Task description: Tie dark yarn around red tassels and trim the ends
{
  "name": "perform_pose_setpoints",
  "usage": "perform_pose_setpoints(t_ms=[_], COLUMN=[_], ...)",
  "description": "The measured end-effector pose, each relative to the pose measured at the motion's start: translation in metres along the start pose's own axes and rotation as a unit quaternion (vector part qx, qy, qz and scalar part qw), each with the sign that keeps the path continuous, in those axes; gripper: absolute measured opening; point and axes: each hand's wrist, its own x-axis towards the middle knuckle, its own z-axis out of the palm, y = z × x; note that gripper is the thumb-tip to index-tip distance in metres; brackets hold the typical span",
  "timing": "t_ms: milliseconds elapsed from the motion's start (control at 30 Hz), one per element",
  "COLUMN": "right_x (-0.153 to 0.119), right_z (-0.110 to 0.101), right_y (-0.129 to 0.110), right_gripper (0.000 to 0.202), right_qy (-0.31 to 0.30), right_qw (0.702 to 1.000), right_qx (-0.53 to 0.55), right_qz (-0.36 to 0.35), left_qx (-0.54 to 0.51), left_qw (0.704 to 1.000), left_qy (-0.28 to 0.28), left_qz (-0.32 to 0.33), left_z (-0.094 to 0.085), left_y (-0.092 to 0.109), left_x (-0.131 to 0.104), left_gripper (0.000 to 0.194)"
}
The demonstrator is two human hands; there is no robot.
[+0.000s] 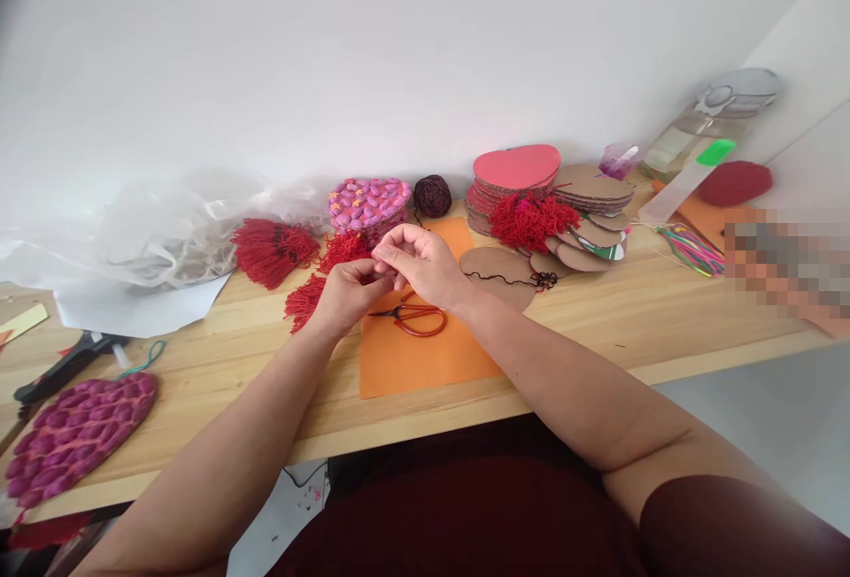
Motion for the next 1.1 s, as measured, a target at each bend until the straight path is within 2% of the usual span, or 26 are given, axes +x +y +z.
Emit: perform_pose_setpoints(t_ms=[100,167,267,367,467,533,633,700,800,867,1000,1100], right_x=[0.002,0.002,0.001,-0.002,-0.002,-0.001,0.000,-0.001,-0.003,-0.004,-0.004,-0.003], right_z=[-0.001,-0.002,-0.002,-0.001,-0.001,-0.002,-0.003,-0.003,-0.002,0.000,0.002,0.002], right_y=[0.004,0.008,0.014,0.017,0.017,0.016,0.016,0.016,0.018,0.020,0.022,0.021], right_gripper=[0.023,0.019,0.016,0.016,0.015,0.023,0.037,0.035,0.022,0.022,0.023,0.020], right_qy=[0.042,0.048,0.002,-0.028,-0.031,-0.043,-0.064,-0.077,-0.110,-0.124,-0.100,-0.083], right_qw=[0.999,0.997,0.993,0.992,0.988,0.982,0.978,0.976,0.971,0.970,0.981,0.981], right_qx=[-0.031,-0.045,-0.076,-0.060,0.015,0.048,0.066,0.067,0.062,0.048,-0.026,-0.069], right_qz=[0.012,0.039,0.091,0.108,0.150,0.177,0.189,0.190,0.202,0.202,0.167,0.161], left_qx=[-0.056,-0.077,-0.115,-0.149,-0.178,-0.191,-0.194,-0.192,-0.208,-0.220,-0.205,-0.245], left_qw=[0.998,0.995,0.988,0.980,0.976,0.974,0.974,0.975,0.973,0.969,0.969,0.960], left_qy=[0.032,0.060,0.100,0.121,0.112,0.107,0.100,0.094,0.076,0.073,0.110,0.107], left_qz=[-0.021,-0.033,-0.038,-0.045,-0.055,-0.060,-0.068,-0.064,-0.064,-0.079,-0.086,-0.089], left_z=[0.001,0.000,-0.001,-0.002,-0.002,-0.003,-0.003,-0.003,-0.003,-0.004,-0.010,-0.012], left_y=[0.001,0.003,0.006,0.007,0.008,0.008,0.009,0.009,0.008,0.009,0.012,0.015], left_x=[0.002,0.002,0.003,0.003,0.002,0.001,0.000,-0.001,0.000,0.001,0.003,0.005], left_gripper=[0.018,0.022,0.027,0.030,0.030,0.031,0.032,0.033,0.038,0.039,0.033,0.029])
